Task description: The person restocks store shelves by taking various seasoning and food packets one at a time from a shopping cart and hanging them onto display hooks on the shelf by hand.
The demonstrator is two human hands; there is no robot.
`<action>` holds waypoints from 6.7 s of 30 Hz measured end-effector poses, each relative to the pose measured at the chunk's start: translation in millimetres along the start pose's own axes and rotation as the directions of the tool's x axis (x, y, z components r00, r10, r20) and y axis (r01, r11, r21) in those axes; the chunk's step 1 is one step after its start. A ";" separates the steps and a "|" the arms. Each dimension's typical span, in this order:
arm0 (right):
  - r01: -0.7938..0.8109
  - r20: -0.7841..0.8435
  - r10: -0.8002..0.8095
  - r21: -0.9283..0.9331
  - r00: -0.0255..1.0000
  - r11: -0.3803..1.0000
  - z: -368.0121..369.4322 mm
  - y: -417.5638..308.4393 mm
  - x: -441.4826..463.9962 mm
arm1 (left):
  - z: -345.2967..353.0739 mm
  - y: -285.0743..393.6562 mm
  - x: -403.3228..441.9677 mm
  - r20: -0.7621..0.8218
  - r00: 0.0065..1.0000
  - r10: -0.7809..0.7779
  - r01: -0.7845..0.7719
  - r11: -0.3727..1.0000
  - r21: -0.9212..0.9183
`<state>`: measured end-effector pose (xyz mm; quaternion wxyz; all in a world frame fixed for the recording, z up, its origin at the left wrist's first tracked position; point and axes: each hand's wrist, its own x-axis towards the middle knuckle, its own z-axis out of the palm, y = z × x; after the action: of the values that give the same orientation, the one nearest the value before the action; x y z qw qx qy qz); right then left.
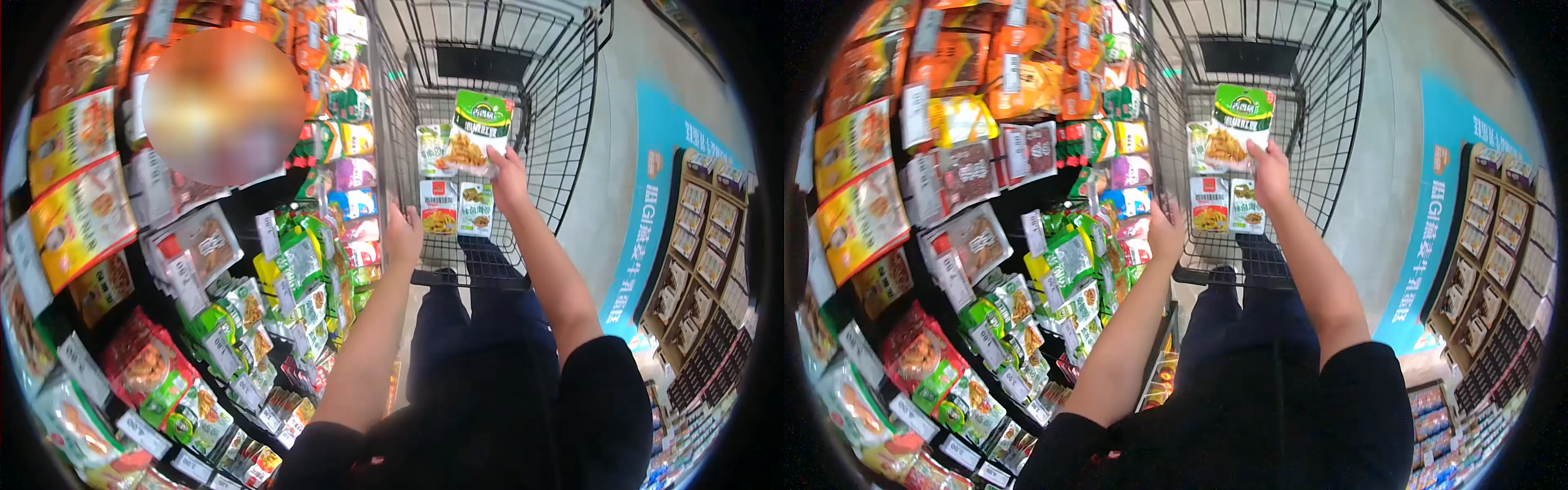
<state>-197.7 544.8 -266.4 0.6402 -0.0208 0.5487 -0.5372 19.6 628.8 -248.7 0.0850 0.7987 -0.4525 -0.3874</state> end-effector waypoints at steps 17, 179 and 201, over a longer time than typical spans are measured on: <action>-0.023 0.677 0.024 -0.009 0.736 1.000 124.6 -54.2 -311.1 | -243.9 58.3 -209.4 -0.207 0.917 0.341 -0.295 0.231 -0.927; -0.114 -0.131 -0.073 -0.972 0.989 0.206 3.1 170.1 110.9 | 19.8 -58.7 -27.7 -0.074 0.984 0.163 -0.170 0.980 -0.100; 0.056 0.127 -0.004 -0.414 0.992 0.908 16.8 60.2 -17.7 | 16.6 -56.8 -32.5 -0.046 0.993 0.110 -0.112 0.992 -0.056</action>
<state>-142.3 573.3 -284.8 0.6453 -0.1986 0.6097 -0.4151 35.9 690.8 -270.1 0.1393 0.7777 -0.4828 -0.3778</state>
